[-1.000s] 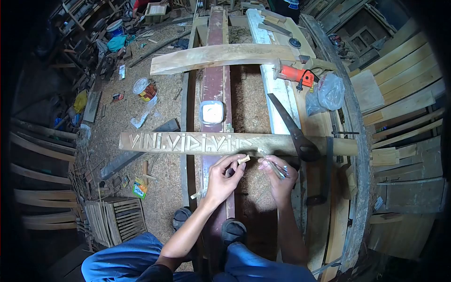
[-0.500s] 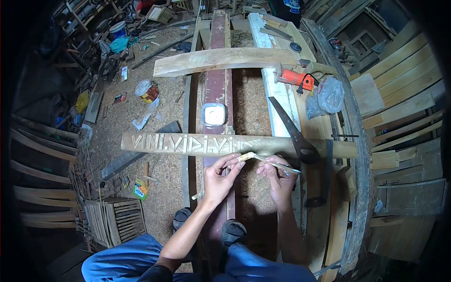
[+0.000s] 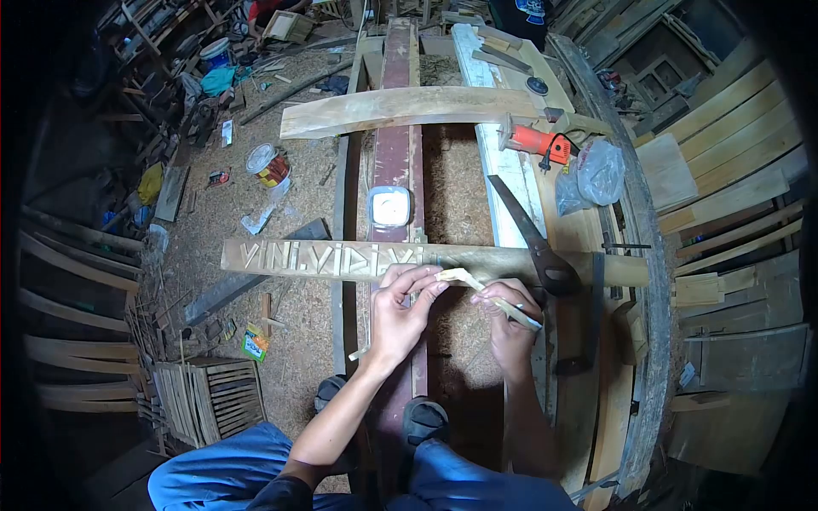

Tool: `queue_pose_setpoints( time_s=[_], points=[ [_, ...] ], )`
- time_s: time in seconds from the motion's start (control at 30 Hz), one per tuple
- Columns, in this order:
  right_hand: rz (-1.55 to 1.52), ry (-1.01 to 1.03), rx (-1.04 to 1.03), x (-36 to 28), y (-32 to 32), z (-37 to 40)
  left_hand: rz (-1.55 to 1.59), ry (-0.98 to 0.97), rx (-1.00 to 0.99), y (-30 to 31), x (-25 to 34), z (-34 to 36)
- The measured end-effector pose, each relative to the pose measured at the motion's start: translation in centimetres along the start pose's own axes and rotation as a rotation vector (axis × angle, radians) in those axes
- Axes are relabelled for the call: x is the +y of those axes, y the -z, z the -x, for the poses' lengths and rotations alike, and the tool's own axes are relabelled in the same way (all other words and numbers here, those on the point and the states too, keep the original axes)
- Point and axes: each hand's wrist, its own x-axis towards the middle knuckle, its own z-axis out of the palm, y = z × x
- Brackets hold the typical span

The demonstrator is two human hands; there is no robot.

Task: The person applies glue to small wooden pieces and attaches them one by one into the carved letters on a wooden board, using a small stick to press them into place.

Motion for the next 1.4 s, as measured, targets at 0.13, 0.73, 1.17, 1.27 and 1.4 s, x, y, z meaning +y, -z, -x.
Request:
queue_pose_setpoints(
  time_s=[0.13, 0.73, 1.17, 1.27, 1.4],
  points=[
    [0.016, 0.025, 0.017, -0.5, -0.5, -0.3, -0.210, -0.187, 0.022, 0.0, -0.3, -0.7],
    [-0.067, -0.127, 0.185, 0.8, 0.7, 0.3, -0.170, -0.200, -0.057, -2.6, -0.4, -2.4],
    [-0.127, -0.115, 0.185, 0.1, 1.1, 0.5, -0.163, -0.193, -0.073, -3.2, 0.3, -2.2],
    [-0.112, -0.087, 0.183, 0.3, 1.2, 0.5, -0.152, -0.191, -0.076, -3.1, 0.2, -2.2],
    [-0.111, -0.104, 0.198, 0.2, 0.9, 0.7, -0.153, -0.180, -0.075, -2.8, -0.1, -2.0]
  ],
)
